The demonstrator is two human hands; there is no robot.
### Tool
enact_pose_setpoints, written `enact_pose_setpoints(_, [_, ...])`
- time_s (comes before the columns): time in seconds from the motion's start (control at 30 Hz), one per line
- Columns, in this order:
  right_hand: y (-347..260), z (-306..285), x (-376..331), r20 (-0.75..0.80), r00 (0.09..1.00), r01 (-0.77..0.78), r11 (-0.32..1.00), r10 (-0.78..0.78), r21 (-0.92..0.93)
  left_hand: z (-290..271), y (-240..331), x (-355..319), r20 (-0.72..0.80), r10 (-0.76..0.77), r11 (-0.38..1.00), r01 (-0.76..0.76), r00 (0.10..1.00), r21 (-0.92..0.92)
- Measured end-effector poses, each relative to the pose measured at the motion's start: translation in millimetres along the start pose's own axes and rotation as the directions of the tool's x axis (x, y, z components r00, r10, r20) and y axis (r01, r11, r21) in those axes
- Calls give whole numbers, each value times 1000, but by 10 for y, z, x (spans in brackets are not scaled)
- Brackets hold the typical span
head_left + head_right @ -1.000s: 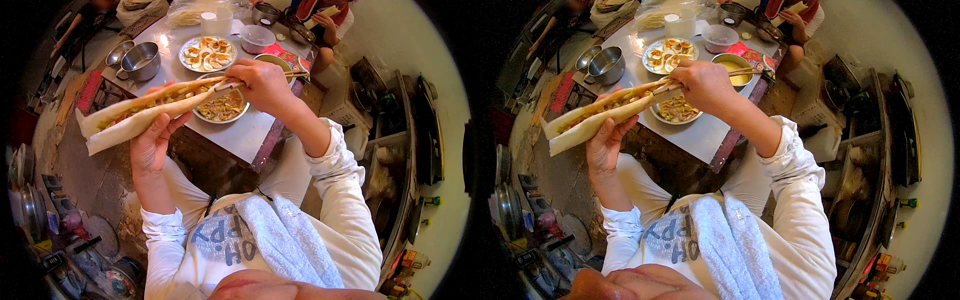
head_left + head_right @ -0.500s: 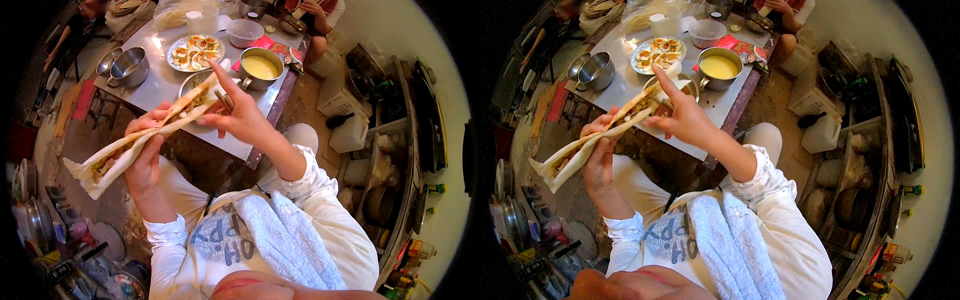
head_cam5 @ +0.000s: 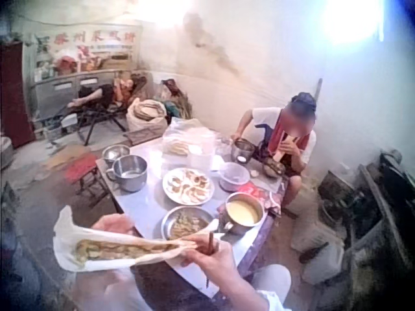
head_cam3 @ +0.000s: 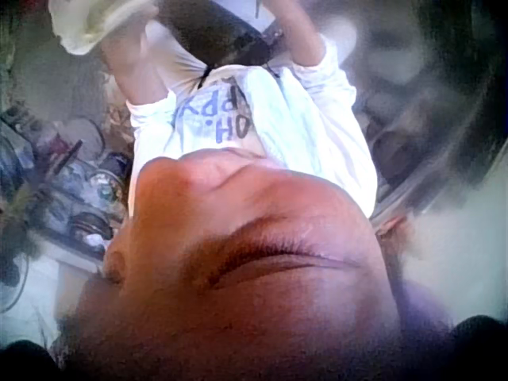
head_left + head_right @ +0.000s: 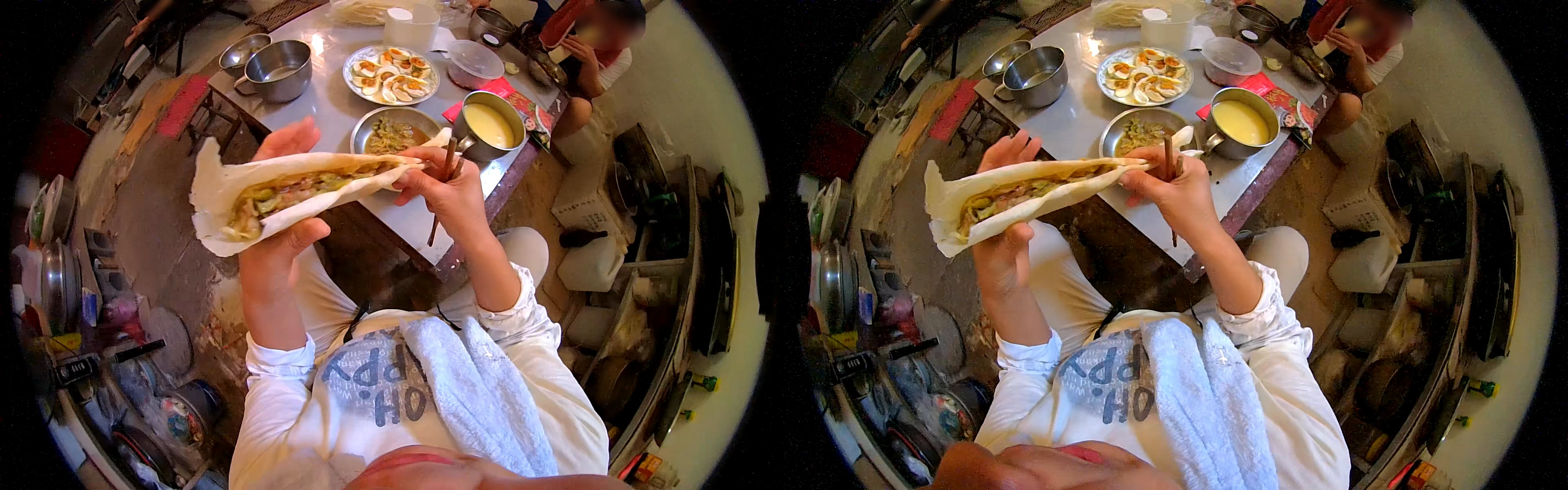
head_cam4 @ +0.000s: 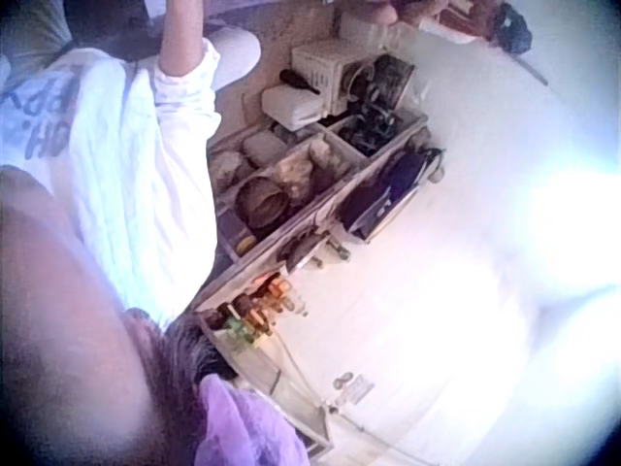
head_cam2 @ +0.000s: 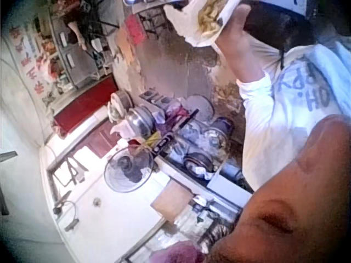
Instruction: The person uses chopsticks to transfer a vegetable mixture from a metal bowl onto a thin flatbread held in their left hand. They fold the flatbread into a wrap, add a slice of boiled egg, and pour a yellow liquid from a metal cup over the filling.
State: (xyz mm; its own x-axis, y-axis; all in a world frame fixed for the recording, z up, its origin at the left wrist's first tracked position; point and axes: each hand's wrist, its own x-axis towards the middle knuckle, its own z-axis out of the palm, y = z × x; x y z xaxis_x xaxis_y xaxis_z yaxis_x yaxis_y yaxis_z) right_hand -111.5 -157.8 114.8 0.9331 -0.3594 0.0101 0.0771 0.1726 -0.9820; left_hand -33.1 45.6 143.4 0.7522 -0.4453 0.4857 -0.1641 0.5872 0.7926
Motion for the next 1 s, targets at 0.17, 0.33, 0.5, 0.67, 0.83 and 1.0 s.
enact_pose_setpoints(0.17, [46, -63, 25, 69, 995, -68, 997, 70, -24, 272, 113, -35, -146, 62, 996, -52, 987, 73])
enact_pose_setpoints(0.33, [61, -121, 50, 106, 988, -118, 991, 112, 55, 399, 118, 8, -62, 75, 986, -65, 995, 152])
enact_pose_setpoints(0.5, [106, -168, 49, 123, 987, -117, 989, 106, 88, 520, 92, 51, 81, 112, 984, -122, 990, 129])
enact_pose_setpoints(0.67, [191, -203, 67, 78, 995, -71, 989, 61, 134, 545, 234, 100, 339, 176, 914, -281, 924, 292])
enact_pose_setpoints(0.83, [135, -254, -33, 96, 993, -73, 991, 62, 109, 769, 518, 135, 499, 178, 852, -386, 848, 353])
enact_pose_setpoints(1.0, [-78, -328, -117, 176, 983, -80, 988, 56, 132, 804, 638, 177, 674, 206, 812, -508, 710, 288])
